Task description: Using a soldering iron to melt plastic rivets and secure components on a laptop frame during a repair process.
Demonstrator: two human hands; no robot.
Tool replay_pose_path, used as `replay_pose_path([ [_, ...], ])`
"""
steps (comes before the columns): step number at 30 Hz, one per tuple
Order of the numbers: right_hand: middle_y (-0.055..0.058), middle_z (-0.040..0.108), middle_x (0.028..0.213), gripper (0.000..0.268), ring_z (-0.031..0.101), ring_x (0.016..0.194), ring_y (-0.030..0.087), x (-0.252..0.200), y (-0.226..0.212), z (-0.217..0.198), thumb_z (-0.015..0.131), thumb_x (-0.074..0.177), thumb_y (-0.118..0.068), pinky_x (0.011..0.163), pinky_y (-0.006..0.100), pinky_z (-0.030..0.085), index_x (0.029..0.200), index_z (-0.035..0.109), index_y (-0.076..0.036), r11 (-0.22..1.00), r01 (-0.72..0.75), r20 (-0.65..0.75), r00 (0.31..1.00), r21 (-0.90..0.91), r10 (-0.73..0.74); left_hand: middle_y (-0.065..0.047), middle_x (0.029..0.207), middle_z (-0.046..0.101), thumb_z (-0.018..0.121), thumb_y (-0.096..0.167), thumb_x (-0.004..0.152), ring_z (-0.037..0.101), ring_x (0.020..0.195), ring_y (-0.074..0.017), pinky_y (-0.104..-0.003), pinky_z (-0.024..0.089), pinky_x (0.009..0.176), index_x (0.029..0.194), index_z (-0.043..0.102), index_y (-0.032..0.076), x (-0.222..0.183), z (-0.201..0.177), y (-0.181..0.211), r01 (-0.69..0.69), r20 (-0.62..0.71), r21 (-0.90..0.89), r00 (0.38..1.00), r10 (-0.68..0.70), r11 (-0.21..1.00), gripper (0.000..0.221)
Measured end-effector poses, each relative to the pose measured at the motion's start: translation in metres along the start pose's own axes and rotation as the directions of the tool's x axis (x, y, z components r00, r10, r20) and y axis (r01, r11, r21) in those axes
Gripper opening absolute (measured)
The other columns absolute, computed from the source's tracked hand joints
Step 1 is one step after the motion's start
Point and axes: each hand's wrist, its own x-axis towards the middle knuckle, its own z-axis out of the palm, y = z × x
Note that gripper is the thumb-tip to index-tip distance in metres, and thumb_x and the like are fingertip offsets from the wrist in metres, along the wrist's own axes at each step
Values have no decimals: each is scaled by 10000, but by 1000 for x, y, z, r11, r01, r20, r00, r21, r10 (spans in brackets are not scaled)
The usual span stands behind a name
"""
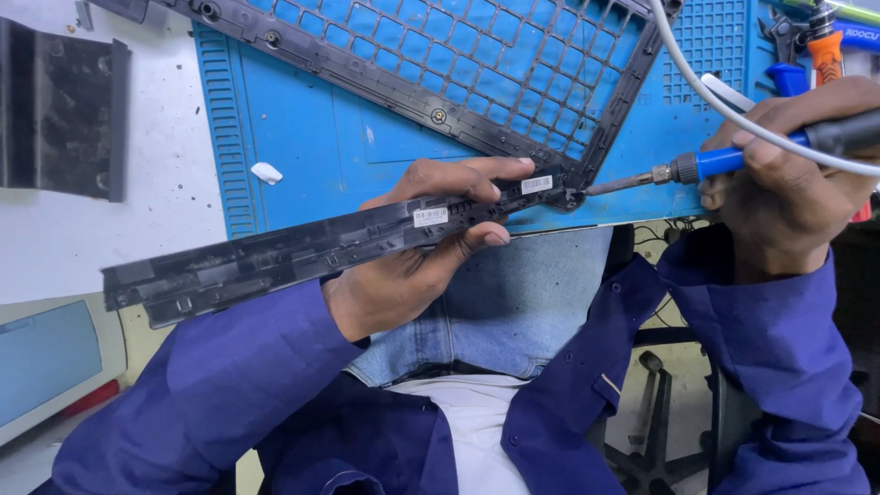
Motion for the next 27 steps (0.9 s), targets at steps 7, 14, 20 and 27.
replay_pose_path([
  [7,182,553,809,183,591,578,260,1,6,-2,624,1043,-159,560,309,560,1038,501,-23,998,30,-3,1000,57,-29,-123,1406,609,638,206,1083,637,1411,-348,-467,582,1262,1254,502,163,0,0,-1,-5,0,21,1000,5,1000,223],
  [14,174,545,784,158,594,574,263,1,1,1,623,1023,-134,559,310,543,1017,507,-28,997,16,-10,1000,80,-16,-120,1424,597,637,195,1089,621,1427,-349,-481,573,1281,1264,498,170,-1,0,-3,-4,9,4,1000,4,1000,225],
  [20,164,512,752,168,571,557,271,1,4,0,615,1026,-133,571,332,532,1021,486,-25,998,44,-9,999,51,-44,-125,1404,613,645,211,1081,640,1407,-347,-471,571,1267,1258,510,159,-1,0,-3,-13,-9,6,1000,13,1000,228],
  [27,161,476,748,201,552,555,287,0,2,3,622,1031,-142,585,357,513,997,478,-6,998,46,-47,998,37,-44,-130,1392,616,658,183,1072,647,1400,-348,-467,575,1269,1248,512,156,0,0,-3,-12,-13,-6,1000,12,1000,230],
])
